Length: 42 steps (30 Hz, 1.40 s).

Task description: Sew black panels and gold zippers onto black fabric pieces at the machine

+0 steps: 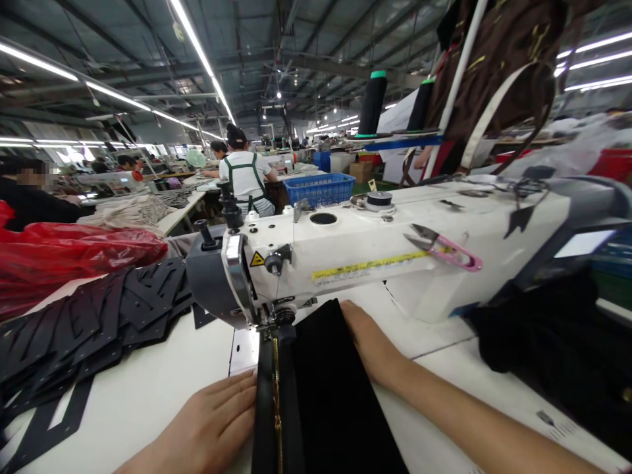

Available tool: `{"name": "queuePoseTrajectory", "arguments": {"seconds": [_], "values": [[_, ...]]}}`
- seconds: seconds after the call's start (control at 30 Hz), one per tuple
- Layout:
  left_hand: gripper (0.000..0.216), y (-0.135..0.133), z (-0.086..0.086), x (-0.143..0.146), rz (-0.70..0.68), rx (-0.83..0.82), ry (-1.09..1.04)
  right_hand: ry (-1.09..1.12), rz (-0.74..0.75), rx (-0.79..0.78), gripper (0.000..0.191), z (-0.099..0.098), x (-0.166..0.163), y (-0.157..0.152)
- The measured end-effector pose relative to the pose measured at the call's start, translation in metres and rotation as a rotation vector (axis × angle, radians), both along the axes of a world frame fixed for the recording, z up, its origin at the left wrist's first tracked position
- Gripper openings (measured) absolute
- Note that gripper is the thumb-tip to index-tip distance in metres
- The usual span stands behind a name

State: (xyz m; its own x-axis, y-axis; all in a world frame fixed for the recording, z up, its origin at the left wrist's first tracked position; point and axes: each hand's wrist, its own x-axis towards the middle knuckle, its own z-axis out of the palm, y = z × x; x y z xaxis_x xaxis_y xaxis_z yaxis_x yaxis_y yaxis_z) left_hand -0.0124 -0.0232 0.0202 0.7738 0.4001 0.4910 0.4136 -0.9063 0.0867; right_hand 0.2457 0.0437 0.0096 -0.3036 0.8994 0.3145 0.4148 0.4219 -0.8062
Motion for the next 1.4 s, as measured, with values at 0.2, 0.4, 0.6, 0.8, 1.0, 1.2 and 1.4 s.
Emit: {"name": "queuePoseTrajectory", "arguments": {"seconds": [0.2, 0.4, 0.6, 0.8, 1.0, 1.2, 1.4], "values": [[0.027, 0.002, 0.003, 0.003, 0.242, -0.190, 0.056, 0.102, -0.037, -0.107, 0.040, -0.002, 0.003, 0.004], [0.016, 0.006, -0.004, 0.015, 0.349, -0.116, 0.079, 0.138, -0.040, -0.164, 0.039, 0.007, 0.002, 0.002], [0.020, 0.002, -0.004, 0.017, 0.396, -0.073, 0.101, 0.180, -0.027, -0.237, 0.036, 0.004, 0.004, 0.006], [0.020, 0.002, -0.004, 0.020, 0.419, -0.129, 0.098, 0.010, 0.000, -0.143, 0.033, 0.000, 0.005, 0.004], [0.020, -0.001, 0.009, 0.024, 0.462, -0.224, 0.184, -0.282, -0.045, 0.050, 0.027, 0.006, 0.008, -0.001], [0.020, 0.000, 0.005, 0.022, 0.436, -0.147, 0.108, -0.196, -0.143, 0.023, 0.039, 0.014, 0.014, 0.008], [0.017, 0.003, 0.007, 0.022, 0.418, -0.111, 0.118, -0.462, -0.188, 0.054, 0.024, 0.004, 0.004, 0.024]]}}
